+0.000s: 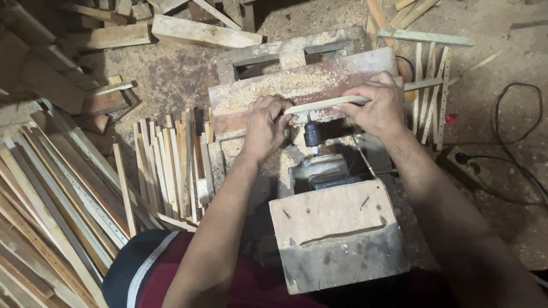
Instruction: Shaping the edges of thin wooden strips using a stationary power tool in a workshop.
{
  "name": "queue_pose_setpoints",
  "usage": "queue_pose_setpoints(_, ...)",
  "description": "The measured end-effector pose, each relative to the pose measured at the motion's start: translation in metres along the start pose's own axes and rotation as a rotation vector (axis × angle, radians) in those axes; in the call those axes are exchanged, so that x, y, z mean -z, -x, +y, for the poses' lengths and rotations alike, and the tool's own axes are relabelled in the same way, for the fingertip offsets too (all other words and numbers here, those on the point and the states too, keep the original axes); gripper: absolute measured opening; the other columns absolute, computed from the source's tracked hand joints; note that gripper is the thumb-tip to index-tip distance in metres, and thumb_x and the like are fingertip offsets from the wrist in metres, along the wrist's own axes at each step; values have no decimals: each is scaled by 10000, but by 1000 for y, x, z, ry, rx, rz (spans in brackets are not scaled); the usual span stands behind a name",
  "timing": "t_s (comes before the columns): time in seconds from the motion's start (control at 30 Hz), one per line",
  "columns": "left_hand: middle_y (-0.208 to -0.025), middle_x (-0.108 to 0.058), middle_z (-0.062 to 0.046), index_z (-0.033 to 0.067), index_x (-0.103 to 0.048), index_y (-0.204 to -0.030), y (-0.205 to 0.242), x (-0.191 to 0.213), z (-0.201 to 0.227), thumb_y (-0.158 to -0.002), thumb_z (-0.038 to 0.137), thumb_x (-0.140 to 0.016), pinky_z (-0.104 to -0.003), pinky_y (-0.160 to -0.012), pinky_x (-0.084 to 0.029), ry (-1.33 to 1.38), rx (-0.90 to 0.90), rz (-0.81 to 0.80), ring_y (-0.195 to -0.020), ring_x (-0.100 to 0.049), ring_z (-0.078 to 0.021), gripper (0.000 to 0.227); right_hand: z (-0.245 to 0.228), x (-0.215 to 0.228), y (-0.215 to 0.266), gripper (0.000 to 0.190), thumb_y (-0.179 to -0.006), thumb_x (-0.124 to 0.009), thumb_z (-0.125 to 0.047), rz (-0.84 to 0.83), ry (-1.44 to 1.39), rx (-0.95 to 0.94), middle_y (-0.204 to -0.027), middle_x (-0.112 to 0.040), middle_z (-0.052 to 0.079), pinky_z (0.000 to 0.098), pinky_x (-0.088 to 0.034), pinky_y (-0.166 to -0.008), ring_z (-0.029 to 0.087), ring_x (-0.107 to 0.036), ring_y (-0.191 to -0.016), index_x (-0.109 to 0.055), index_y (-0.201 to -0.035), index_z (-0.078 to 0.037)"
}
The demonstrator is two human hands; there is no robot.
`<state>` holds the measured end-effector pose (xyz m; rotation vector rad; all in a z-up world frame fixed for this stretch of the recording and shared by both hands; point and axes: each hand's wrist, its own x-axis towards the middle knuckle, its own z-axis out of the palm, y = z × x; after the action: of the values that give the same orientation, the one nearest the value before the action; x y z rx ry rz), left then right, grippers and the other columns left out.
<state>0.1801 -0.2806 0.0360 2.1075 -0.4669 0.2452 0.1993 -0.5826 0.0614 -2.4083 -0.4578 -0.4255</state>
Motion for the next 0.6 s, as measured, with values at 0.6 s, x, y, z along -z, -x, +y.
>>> queue_pose_setpoints(0.6, -1021, -679, -100, 108, -718, -1093, 3, -5, 5, -988, 165, -642, -411, -941, -426, -2, -76, -27, -1039, -605, -305, 141, -12, 5, 1, 274, -690, -955, -378, -14, 63, -5, -785, -727, -95, 303, -354, -893, 164, -639, -945, -792, -898, -305)
